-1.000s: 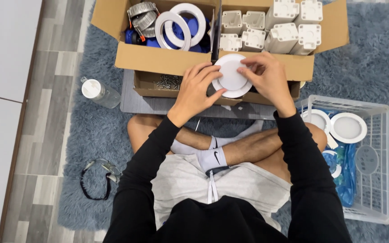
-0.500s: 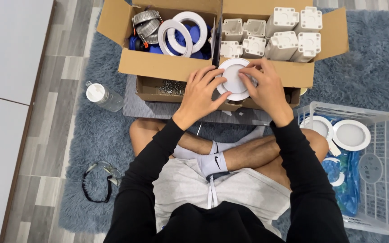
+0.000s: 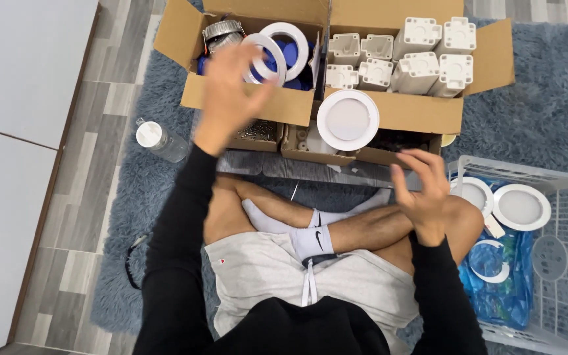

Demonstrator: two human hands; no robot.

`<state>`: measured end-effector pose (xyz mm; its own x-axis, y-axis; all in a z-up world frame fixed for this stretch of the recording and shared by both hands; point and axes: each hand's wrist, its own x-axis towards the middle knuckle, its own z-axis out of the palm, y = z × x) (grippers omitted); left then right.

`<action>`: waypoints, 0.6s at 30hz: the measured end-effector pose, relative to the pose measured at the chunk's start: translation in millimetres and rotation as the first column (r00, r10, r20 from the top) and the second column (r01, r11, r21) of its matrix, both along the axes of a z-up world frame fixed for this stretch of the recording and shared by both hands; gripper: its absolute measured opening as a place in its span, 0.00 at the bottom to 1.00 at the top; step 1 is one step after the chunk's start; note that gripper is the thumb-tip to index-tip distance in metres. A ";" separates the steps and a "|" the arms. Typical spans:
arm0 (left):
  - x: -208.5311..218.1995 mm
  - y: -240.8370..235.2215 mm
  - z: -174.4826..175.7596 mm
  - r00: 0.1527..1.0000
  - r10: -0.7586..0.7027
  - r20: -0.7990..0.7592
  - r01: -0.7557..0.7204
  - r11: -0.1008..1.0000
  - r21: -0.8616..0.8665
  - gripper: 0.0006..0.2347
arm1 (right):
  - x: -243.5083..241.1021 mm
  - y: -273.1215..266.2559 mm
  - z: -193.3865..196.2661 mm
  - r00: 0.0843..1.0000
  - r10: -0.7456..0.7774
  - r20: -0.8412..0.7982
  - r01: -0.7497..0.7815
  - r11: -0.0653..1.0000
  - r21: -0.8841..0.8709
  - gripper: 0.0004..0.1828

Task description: Assembling recessed light fixtures by joining rings, diffusers, and light bodies.

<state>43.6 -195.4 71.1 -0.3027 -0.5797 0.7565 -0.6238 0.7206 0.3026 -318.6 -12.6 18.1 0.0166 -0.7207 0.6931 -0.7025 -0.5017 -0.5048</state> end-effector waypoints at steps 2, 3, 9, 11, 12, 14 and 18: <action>27.6 -30.2 -0.8 0.960 0.212 0.182 -0.206 0.977 -0.053 0.19 | -14.1 12.0 -8.8 0.993 -0.121 -0.013 0.120 0.992 -0.030 0.13; 39.9 -46.4 -8.5 0.960 0.210 0.183 -0.204 0.978 -0.052 0.19 | -21.5 17.8 -17.1 0.992 -0.122 -0.012 0.122 0.992 -0.028 0.13; 82.8 -120.0 -43.1 0.877 0.240 0.416 -0.318 0.939 0.131 0.26 | -55.4 34.2 -67.0 0.974 -0.224 -0.039 0.223 0.975 -0.017 0.13; 81.7 -126.8 -41.5 0.855 0.208 0.475 -0.345 0.912 0.222 0.30 | -59.6 35.0 -79.0 0.979 -0.203 -0.001 0.203 0.979 0.019 0.13; 82.9 -132.3 -44.6 0.856 0.204 0.475 -0.343 0.912 0.227 0.30 | -57.8 33.4 -78.7 0.979 -0.206 -0.003 0.206 0.978 0.024 0.13; 85.5 -143.9 -51.0 0.849 0.251 0.465 -0.352 0.925 0.144 0.22 | -54.3 29.4 -78.3 0.983 -0.180 0.046 0.178 0.983 0.043 0.14; 89.6 -155.2 -64.3 0.836 0.262 0.483 -0.369 0.919 0.140 0.22 | -53.9 25.0 -85.5 0.976 -0.188 0.107 0.179 0.980 0.083 0.17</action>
